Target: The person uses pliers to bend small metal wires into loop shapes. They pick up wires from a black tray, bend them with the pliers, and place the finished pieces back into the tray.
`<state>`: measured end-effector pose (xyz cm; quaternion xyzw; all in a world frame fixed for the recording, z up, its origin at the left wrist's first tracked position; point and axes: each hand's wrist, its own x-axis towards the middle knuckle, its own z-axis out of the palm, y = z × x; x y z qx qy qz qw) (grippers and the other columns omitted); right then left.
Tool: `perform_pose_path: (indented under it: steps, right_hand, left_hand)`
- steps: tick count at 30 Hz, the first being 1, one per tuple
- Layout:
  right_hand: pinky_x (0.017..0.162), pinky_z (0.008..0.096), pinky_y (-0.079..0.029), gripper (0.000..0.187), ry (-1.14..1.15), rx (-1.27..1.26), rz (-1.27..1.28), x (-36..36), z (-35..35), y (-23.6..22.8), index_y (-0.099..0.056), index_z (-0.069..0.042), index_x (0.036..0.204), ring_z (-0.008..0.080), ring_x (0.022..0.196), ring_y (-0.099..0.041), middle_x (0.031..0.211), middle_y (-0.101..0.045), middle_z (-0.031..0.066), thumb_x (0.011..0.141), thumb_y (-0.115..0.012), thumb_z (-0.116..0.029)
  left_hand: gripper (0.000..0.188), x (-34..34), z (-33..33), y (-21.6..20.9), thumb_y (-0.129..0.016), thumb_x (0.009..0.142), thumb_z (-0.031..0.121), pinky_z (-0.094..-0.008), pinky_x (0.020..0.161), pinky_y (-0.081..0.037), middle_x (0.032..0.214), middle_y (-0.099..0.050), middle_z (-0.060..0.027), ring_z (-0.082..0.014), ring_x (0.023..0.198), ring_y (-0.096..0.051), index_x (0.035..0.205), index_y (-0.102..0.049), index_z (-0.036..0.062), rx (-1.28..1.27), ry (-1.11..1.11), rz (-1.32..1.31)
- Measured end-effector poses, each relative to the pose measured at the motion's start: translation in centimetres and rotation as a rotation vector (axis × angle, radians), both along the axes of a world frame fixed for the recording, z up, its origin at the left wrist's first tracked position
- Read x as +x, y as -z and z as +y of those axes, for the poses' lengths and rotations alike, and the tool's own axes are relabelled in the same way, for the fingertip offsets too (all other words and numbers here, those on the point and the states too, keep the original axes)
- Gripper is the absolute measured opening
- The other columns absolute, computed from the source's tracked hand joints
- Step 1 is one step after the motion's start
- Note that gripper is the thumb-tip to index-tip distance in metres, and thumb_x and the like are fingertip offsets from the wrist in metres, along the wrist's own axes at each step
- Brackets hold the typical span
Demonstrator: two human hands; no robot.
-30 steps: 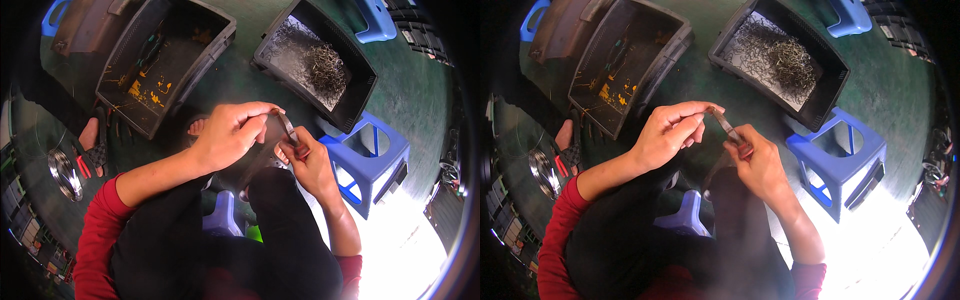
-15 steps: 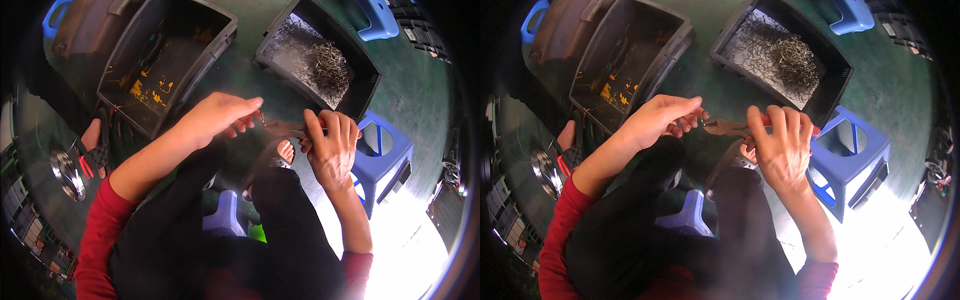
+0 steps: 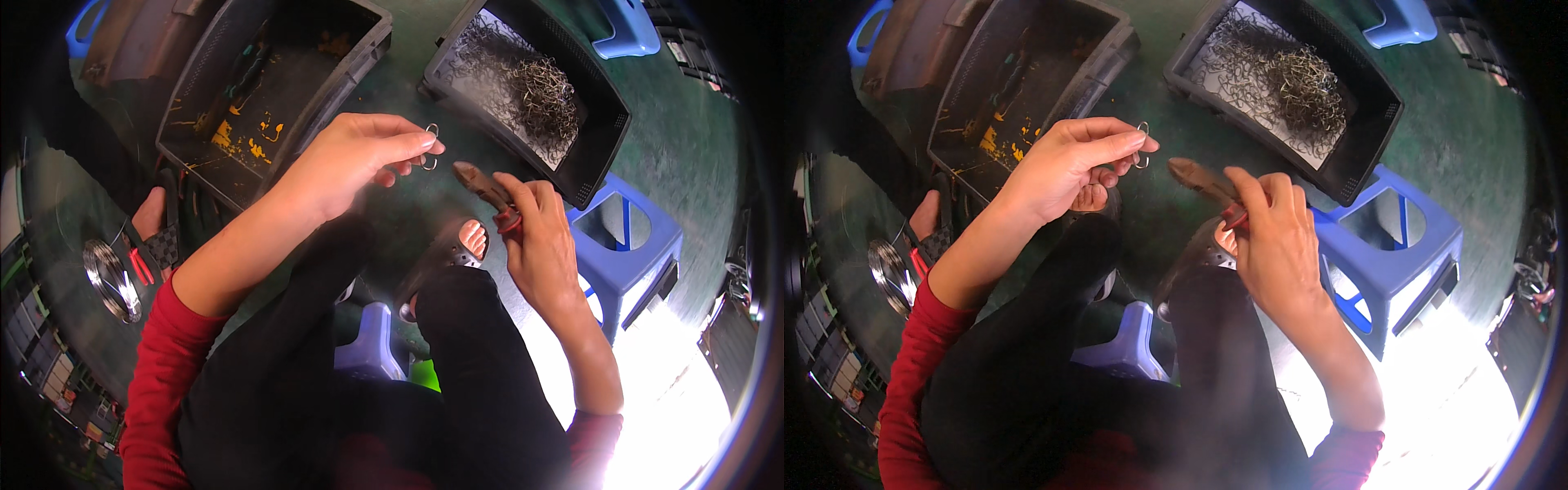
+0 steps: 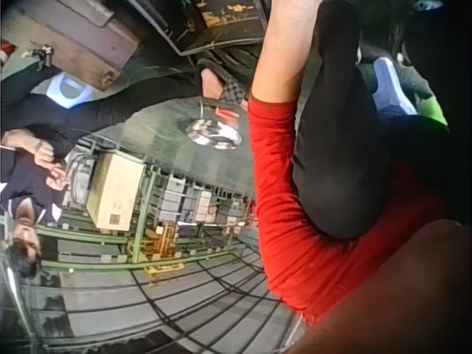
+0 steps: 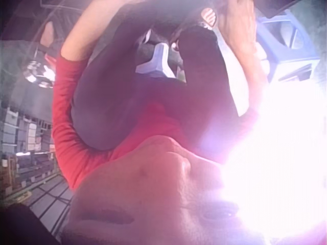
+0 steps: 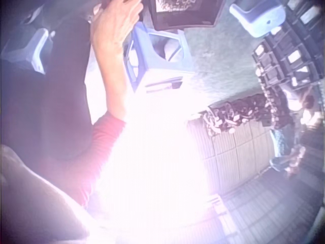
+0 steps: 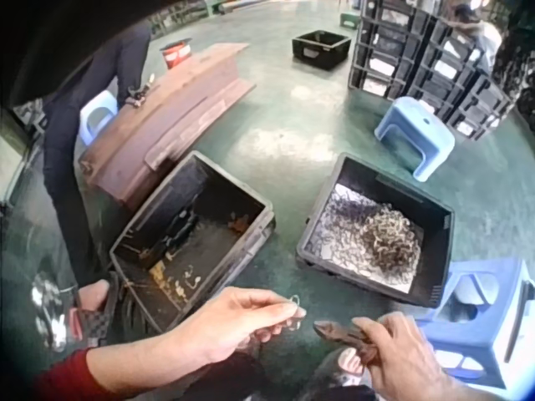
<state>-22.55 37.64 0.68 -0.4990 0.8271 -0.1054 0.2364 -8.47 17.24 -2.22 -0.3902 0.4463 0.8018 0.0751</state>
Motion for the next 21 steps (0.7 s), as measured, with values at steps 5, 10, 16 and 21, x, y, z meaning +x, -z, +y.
perform_pose_path:
  steps: [5, 10, 16, 21]
  right_hand:
    - [0.089, 0.0425, -0.044, 0.059, 0.035, 0.044, -0.118, 0.6, 0.1, -0.8, -0.052, -0.01, 0.13, 0.0355, 0.104, -0.053, 0.109, -0.051, 0.0155, 0.075, -0.062, 0.009]
    - [0.086, 0.0438, -0.045, 0.063, -0.002, 0.075, -0.09, 0.8, 0.1, -0.9, -0.05, -0.012, 0.133, 0.032, 0.105, -0.052, 0.114, -0.05, 0.0125, 0.074, -0.068, 0.002]
    - [0.088, 0.0443, -0.044, 0.063, 0.002, 0.096, -0.103, 0.9, 0.0, -1.0, -0.049, -0.011, 0.134, 0.0323, 0.107, -0.051, 0.115, -0.049, 0.0131, 0.075, -0.068, 0.002]
    - [0.09, 0.0435, -0.044, 0.06, 0.022, 0.079, -0.135, 1.0, -0.1, -1.2, -0.05, -0.01, 0.132, 0.0358, 0.106, -0.053, 0.112, -0.05, 0.0153, 0.076, -0.063, 0.007]
  left_hand:
    - [0.024, 0.5, 0.4, -0.1, -0.068, 0.093, 0.023, -0.0168, 0.045, -0.031, 0.075, -0.054, 0.0027, -0.002, 0.062, -0.043, 0.103, -0.071, 0.0011, -0.115, 0.03, 0.081]
    - [0.021, 0.6, 0.8, -0.2, -0.067, 0.092, 0.02, -0.0193, 0.055, -0.038, 0.078, -0.064, 0.0013, -0.0035, 0.068, -0.05, 0.1, -0.073, 0.0019, -0.208, 0.048, 0.115]
    - [0.02, 0.5, 1.0, -0.4, -0.067, 0.091, 0.018, -0.0208, 0.065, -0.044, 0.08, -0.068, -0.0004, -0.0048, 0.072, -0.056, 0.099, -0.073, -0.0002, -0.272, 0.058, 0.133]
    - [0.021, 0.4, 1.0, -0.4, -0.067, 0.091, 0.017, -0.021, 0.068, -0.046, 0.08, -0.069, -0.0015, -0.0047, 0.074, -0.057, 0.099, -0.072, -0.0016, -0.31, 0.077, 0.127]
